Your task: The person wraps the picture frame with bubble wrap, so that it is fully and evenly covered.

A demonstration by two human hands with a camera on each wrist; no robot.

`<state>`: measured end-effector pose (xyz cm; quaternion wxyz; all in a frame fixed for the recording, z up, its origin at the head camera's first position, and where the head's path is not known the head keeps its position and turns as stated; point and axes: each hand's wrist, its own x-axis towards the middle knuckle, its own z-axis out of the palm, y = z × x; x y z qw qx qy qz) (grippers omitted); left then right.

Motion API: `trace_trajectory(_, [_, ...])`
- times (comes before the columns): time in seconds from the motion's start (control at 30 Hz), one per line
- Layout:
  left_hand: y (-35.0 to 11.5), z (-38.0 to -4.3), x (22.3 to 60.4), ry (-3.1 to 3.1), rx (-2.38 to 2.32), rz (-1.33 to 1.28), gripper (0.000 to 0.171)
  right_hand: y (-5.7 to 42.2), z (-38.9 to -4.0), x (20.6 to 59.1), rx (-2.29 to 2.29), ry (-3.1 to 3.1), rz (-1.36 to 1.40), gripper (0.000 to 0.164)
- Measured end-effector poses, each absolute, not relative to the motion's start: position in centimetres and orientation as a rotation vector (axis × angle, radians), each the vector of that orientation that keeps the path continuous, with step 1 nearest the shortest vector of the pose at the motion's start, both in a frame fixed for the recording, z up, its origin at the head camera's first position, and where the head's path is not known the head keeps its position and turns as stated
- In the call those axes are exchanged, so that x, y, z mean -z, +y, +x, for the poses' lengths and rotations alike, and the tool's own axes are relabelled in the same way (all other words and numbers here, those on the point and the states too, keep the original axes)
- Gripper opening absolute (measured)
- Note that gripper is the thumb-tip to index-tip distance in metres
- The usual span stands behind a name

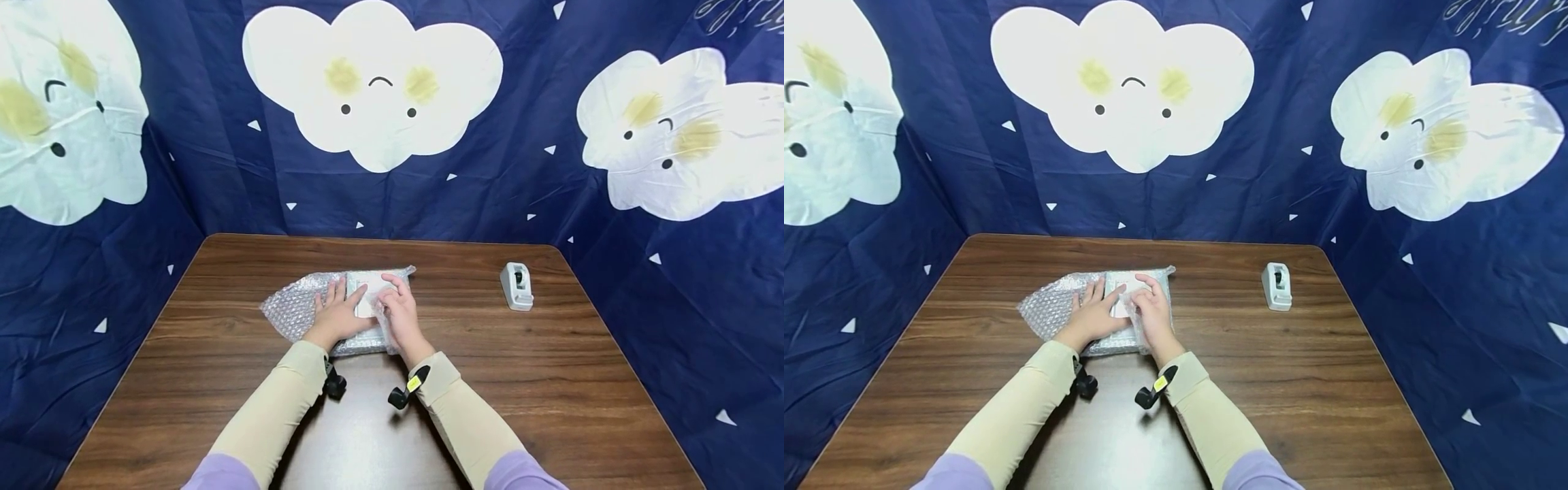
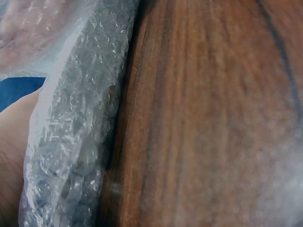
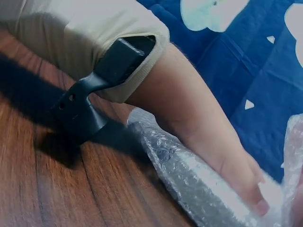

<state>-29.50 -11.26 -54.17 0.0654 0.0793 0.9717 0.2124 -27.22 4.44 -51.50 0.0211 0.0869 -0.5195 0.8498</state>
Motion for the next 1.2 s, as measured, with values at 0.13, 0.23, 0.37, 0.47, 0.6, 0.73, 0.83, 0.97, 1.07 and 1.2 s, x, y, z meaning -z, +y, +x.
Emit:
trace_trajectory(0.13, [-11.4, -29.5, 54.1, 2.94, -0.655, 0.251, 0.099, 4.3, -27.4, 52.3, -2.749, -1.461, 0.18, 0.038])
trace_trajectory(0.23, [-11.6, -29.4, 54.2, 2.946, -0.642, 0.251, 0.098, 4.1, -27.5, 52.6, -2.783, -1.468, 0.141, 0.037])
trace_trajectory(0.37, [-12.0, -29.3, 54.2, 2.954, -0.666, 0.266, 0.091, 3.8, -27.7, 52.7, -2.777, -1.558, 0.118, 0.038])
trace_trajectory(0.47, [-12.3, -29.3, 54.2, 2.965, -0.707, 0.302, 0.082, 3.6, -27.9, 52.7, -2.764, -1.607, 0.105, 0.042])
trace_trajectory(0.6, [-12.9, -29.5, 54.0, 2.987, -0.701, 0.364, 0.07, 3.5, -28.1, 52.7, -2.762, -1.636, 0.065, 0.042])
trace_trajectory(0.73, [-13.5, -29.9, 53.5, 2.984, -0.714, 0.412, 0.058, 3.5, -28.4, 52.6, -2.759, -1.702, 0.023, 0.037])
trace_trajectory(0.83, [-13.8, -30.1, 53.2, 2.945, -0.778, 0.406, 0.051, 3.5, -28.6, 52.5, -2.769, -1.752, 0.008, 0.035])
trace_trajectory(0.97, [-13.8, -30.4, 52.9, 2.908, -0.834, 0.369, 0.048, 3.5, -28.7, 52.6, -2.776, -1.783, -0.018, 0.024])
trace_trajectory(1.07, [-13.8, -30.7, 52.7, 2.907, -0.847, 0.359, 0.047, 3.5, -28.8, 52.8, -2.766, -1.799, -0.013, 0.02])
trace_trajectory(1.2, [-13.7, -30.9, 52.2, 2.905, -0.869, 0.382, 0.042, 3.4, -28.7, 52.9, -2.738, -1.848, -0.008, 0.022])
